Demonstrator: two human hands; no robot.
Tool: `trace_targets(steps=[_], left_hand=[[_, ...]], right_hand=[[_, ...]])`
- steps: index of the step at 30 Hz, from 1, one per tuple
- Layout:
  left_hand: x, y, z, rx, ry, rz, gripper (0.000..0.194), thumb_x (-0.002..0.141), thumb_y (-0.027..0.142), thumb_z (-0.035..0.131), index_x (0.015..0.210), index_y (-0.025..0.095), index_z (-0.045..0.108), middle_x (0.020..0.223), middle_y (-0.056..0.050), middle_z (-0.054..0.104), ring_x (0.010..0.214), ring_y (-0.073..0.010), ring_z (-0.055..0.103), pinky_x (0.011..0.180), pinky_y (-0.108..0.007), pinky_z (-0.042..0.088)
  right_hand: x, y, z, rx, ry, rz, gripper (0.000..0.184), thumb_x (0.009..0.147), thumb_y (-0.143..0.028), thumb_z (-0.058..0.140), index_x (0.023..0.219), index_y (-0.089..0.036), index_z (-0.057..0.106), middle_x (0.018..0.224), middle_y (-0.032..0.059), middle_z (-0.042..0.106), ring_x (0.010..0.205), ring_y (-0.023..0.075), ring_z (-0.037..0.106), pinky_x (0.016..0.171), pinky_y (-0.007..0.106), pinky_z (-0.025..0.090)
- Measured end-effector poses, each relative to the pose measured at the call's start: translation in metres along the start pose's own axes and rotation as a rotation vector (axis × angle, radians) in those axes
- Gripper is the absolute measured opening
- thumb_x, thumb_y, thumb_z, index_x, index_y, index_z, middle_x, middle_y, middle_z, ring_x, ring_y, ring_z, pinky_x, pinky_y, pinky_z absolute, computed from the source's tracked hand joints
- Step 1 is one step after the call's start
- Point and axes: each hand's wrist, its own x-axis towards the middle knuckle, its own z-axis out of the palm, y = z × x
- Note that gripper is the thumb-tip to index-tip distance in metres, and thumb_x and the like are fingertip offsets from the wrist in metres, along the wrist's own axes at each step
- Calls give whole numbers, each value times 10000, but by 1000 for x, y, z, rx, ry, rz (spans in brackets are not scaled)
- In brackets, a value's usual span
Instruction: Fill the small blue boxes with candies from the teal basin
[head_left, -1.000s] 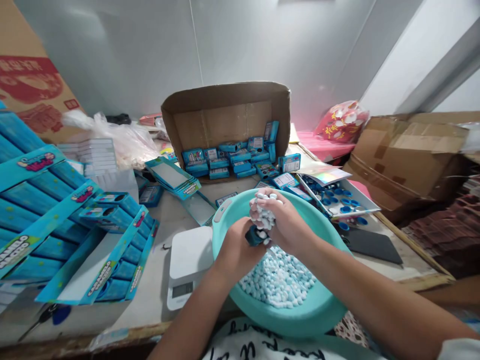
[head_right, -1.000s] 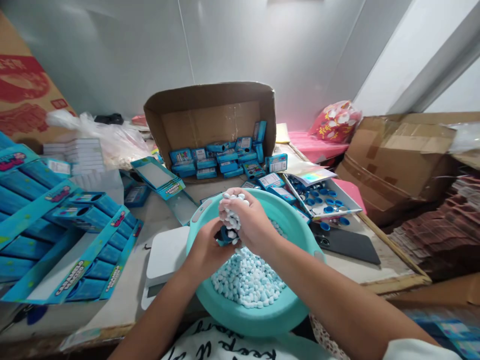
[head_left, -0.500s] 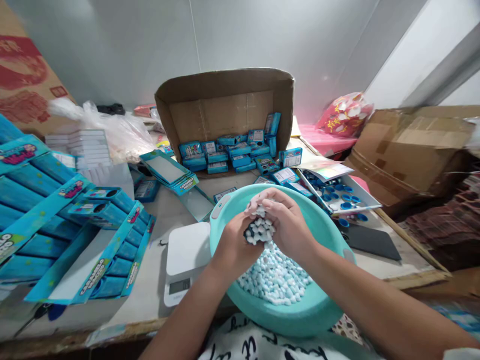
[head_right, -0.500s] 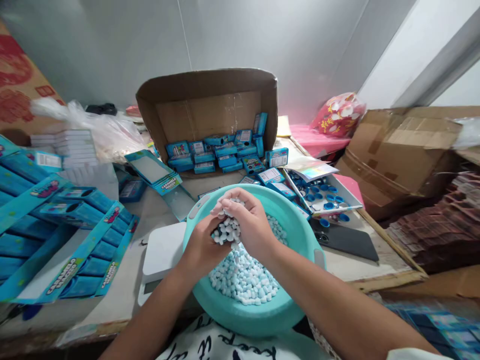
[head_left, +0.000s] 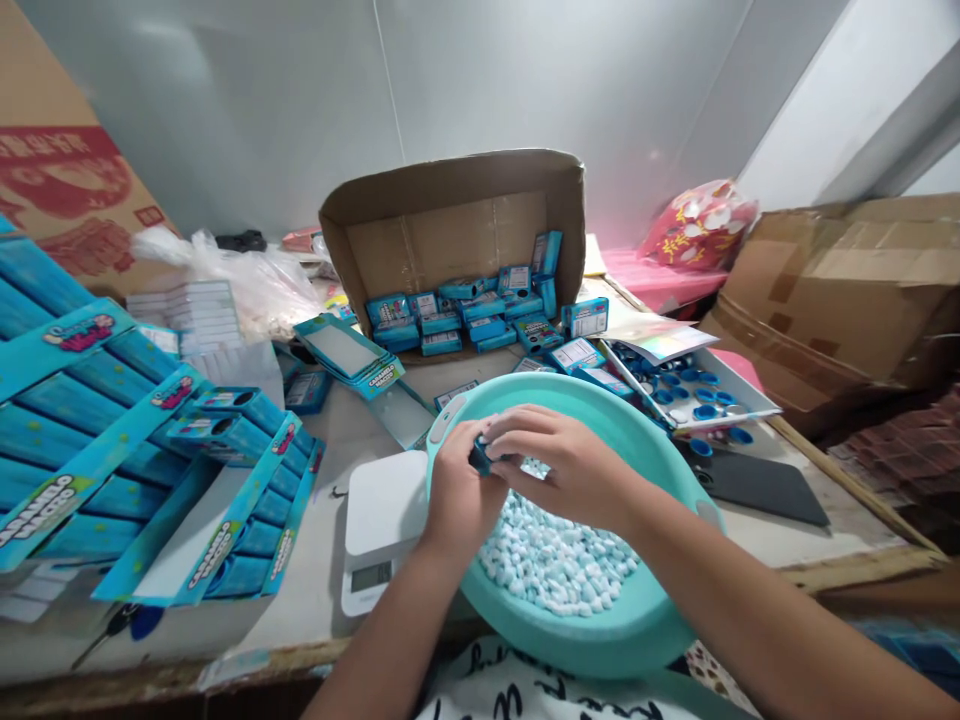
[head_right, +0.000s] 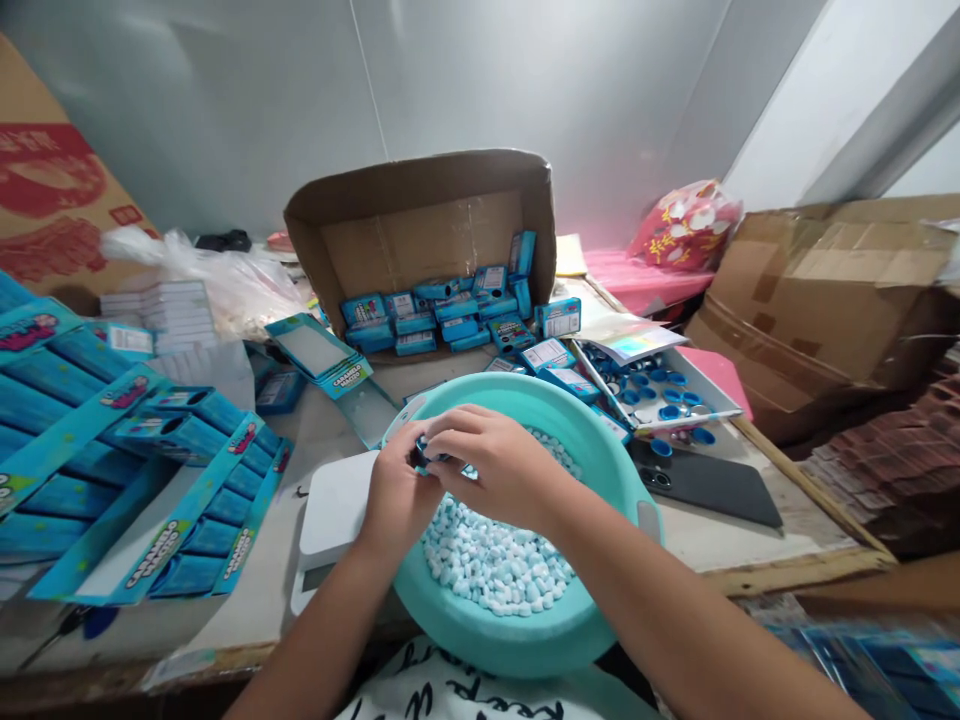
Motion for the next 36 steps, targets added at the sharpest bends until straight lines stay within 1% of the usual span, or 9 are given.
trace_targets(steps=[3, 7, 10, 13, 18, 25, 29, 32, 36], left_hand=[[1, -3, -1, 27, 15, -16, 423, 745, 91, 700, 1158, 185, 709, 1140, -69, 722, 1082, -227, 667, 974, -338, 508], [1, -4, 0, 34, 28, -77, 442, 762, 160, 738, 1202, 187, 697, 1193, -89, 706, 1128, -258, 658, 999, -380, 508], [-1, -3, 0, 14, 20, -48, 419, 773, 143, 720, 1188, 198, 697, 1179, -79, 702, 1110, -245, 656, 977, -362, 510], [-1, -1, 2, 21, 14, 4, 305, 782, 96, 662, 1069, 188, 707, 1054, -54, 707, 992, -205, 665, 877, -316, 519], [0, 1, 2, 32, -5, -33, 381, 746, 45, 643, 1093, 186, 711, 1068, -51, 715, 1004, -200, 665, 905, -321, 515], [-2, -1, 2, 45, -50, -30, 499, 730, 34, 640, 1199, 193, 702, 1175, -65, 714, 1099, -220, 666, 986, -343, 522], [-1, -1, 2, 100, -4, -37, 524, 685, 16, 645, 1177, 186, 709, 1165, -75, 720, 1112, -244, 669, 986, -362, 532], [0, 2, 1, 82, 17, -37, 434, 738, 98, 698, 1160, 196, 714, 1147, -80, 723, 1086, -254, 675, 957, -373, 542], [0, 5, 1, 63, 20, -27, 396, 764, 108, 698, 1145, 216, 716, 1109, -56, 723, 1043, -231, 676, 912, -349, 544]], right_hand=[[-3, 4, -5, -102, -24, 27, 96, 941, -142, 606, 973, -210, 667, 999, 54, 715, 956, 210, 641, 868, 388, 518], [-6, 6, -9, -190, 37, 97, 107, 921, -177, 644, 1017, -209, 680, 926, 52, 678, 865, 209, 602, 768, 369, 506], [-6, 3, -10, -193, 22, 100, 323, 917, -171, 641, 1233, -237, 640, 1155, 78, 655, 1072, 235, 580, 916, 403, 501], [-6, -2, -8, -231, -111, 88, 414, 944, -116, 548, 1333, -253, 586, 1321, 75, 613, 1199, 240, 534, 1010, 437, 453], [-6, -7, -7, -348, -203, 107, 310, 975, -153, 490, 1237, -223, 640, 1284, 79, 637, 1131, 259, 554, 942, 458, 422], [-4, -5, -13, -324, -168, 160, 30, 894, -223, 638, 880, -204, 656, 860, 17, 631, 864, 203, 531, 774, 374, 348], [-6, 2, -12, -207, -133, 177, 182, 900, -281, 682, 767, -195, 593, 778, -7, 595, 785, 167, 520, 737, 349, 343], [-7, 5, -12, -173, -58, 193, 93, 899, -278, 691, 925, -201, 644, 923, 31, 628, 867, 188, 552, 792, 362, 412], [-7, 9, -14, -163, -47, 200, 333, 917, -294, 698, 1234, -222, 627, 1172, 92, 644, 1084, 250, 576, 937, 436, 484]])
